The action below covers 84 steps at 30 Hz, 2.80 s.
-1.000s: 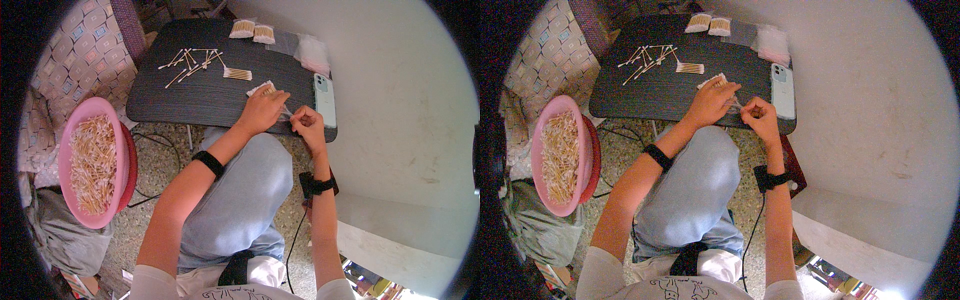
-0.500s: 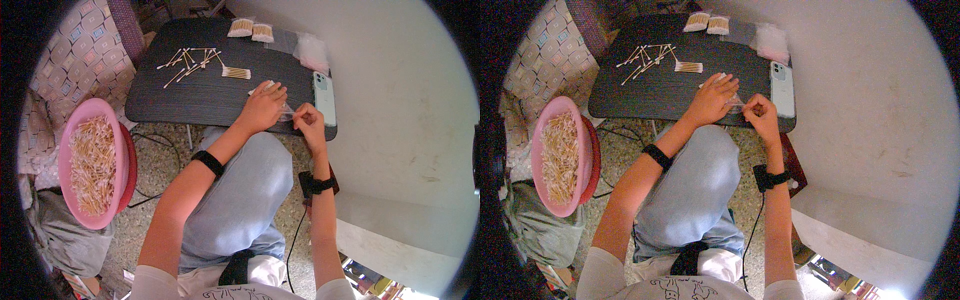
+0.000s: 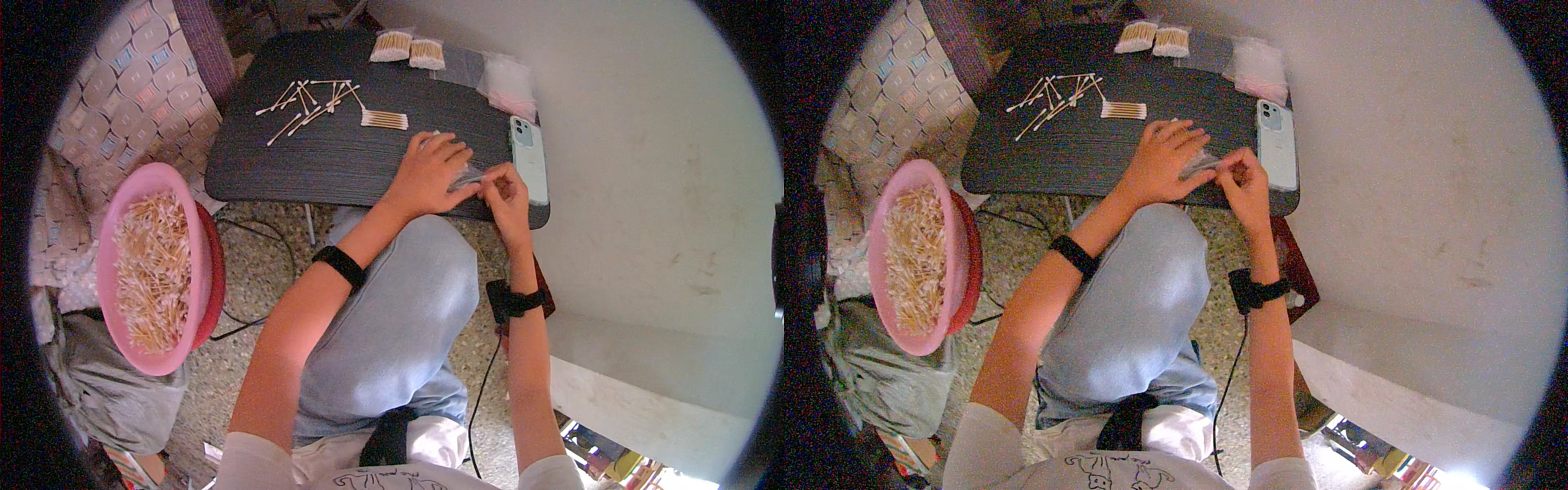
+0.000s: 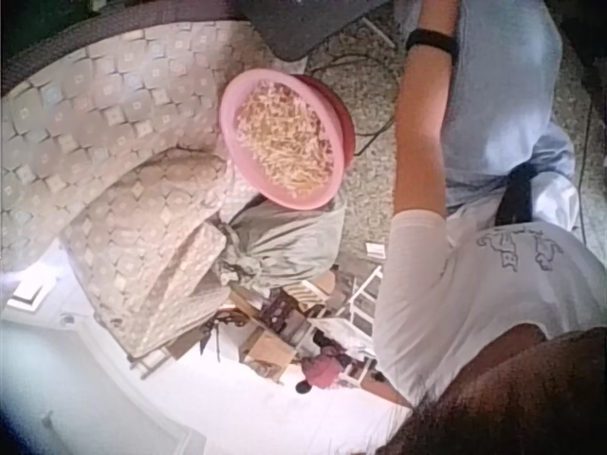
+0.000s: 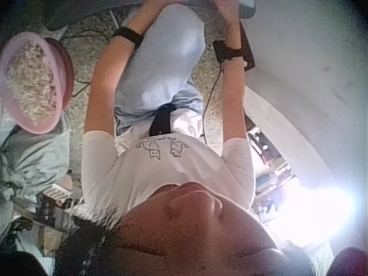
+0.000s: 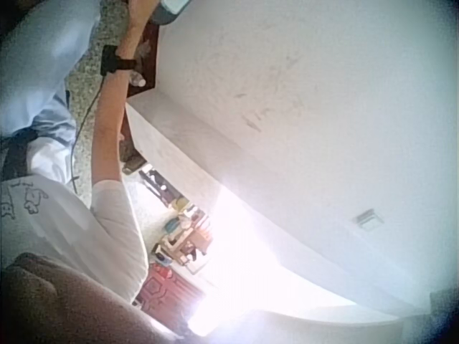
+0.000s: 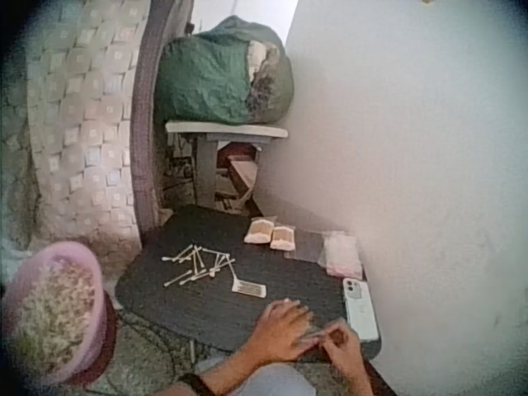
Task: Sorting cotton swabs from a bowl, aligning them, and placing them into plastic zip bags.
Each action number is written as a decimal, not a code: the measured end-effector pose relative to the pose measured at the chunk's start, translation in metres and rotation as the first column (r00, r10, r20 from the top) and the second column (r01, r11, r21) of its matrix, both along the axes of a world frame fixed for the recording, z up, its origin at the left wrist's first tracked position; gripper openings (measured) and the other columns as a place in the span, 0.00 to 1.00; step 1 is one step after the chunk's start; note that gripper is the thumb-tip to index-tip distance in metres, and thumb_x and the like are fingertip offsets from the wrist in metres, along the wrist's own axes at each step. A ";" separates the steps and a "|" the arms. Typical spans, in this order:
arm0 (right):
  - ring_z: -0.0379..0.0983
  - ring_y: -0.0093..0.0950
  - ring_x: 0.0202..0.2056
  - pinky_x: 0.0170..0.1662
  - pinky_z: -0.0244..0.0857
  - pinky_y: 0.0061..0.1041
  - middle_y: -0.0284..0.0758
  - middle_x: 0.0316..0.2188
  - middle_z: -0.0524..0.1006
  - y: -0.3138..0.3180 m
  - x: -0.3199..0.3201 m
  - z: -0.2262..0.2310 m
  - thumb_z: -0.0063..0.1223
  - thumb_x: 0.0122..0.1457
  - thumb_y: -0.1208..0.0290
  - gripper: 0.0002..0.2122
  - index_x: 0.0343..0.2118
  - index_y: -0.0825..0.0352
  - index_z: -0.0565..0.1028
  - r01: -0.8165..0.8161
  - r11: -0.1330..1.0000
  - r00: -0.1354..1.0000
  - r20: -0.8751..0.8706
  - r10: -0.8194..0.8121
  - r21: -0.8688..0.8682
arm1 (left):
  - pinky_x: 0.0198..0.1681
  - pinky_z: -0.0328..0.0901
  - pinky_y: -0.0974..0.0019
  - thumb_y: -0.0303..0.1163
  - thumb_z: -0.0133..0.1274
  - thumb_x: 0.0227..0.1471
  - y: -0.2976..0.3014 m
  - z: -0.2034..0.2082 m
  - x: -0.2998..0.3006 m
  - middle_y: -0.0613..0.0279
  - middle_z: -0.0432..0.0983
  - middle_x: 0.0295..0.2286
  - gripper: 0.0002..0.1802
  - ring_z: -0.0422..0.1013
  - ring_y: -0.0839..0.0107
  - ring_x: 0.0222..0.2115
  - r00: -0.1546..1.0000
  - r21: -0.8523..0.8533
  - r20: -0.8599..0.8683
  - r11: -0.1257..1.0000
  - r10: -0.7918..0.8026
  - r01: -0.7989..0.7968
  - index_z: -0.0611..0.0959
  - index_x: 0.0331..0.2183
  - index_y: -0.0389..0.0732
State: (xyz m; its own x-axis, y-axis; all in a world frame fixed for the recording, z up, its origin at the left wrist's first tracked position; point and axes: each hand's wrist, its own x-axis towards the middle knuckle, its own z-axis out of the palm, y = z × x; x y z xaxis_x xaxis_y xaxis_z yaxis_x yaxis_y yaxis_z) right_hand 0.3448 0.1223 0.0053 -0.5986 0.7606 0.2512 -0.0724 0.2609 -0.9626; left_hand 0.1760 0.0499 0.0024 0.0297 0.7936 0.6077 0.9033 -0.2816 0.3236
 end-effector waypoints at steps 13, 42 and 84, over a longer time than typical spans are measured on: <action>0.68 0.21 0.35 0.39 0.63 0.20 0.36 0.39 0.75 -0.008 -0.030 0.034 0.42 0.63 0.68 0.14 0.49 0.65 0.62 0.036 0.945 0.968 -0.223 -0.113 -0.324 | 0.36 0.67 0.63 0.44 0.57 0.47 0.000 0.003 -0.023 0.56 0.76 0.33 0.22 0.74 0.63 0.32 0.733 -0.143 0.666 0.940 -0.140 0.310 0.77 0.40 0.39; 0.69 0.24 0.43 0.47 0.61 0.23 0.35 0.42 0.73 -0.024 -0.076 0.017 0.47 0.59 0.70 0.13 0.45 0.69 0.68 -0.137 0.874 0.972 -0.234 0.028 -0.466 | 0.38 0.64 0.74 0.32 0.50 0.54 -0.020 0.015 -0.027 0.63 0.76 0.32 0.12 0.69 0.78 0.33 0.396 -0.119 0.918 0.968 0.023 0.221 0.79 0.37 0.33; 0.71 0.22 0.37 0.42 0.65 0.21 0.35 0.37 0.75 -0.026 -0.073 0.013 0.47 0.61 0.68 0.12 0.41 0.72 0.73 -0.179 0.828 0.895 -0.438 -0.087 -0.531 | 0.41 0.66 0.70 0.33 0.60 0.47 -0.016 -0.003 -0.027 0.63 0.75 0.36 0.18 0.71 0.75 0.36 0.447 -0.046 0.891 0.962 -0.082 0.269 0.76 0.41 0.38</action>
State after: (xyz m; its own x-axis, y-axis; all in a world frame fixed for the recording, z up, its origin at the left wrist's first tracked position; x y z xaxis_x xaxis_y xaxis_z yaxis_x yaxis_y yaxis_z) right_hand 0.2723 0.0959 0.0185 -0.5690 0.8213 0.0407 -0.5052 -0.3101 -0.8054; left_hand 0.1490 0.0337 -0.0003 -0.2921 0.9190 0.2648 0.0517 -0.2613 0.9639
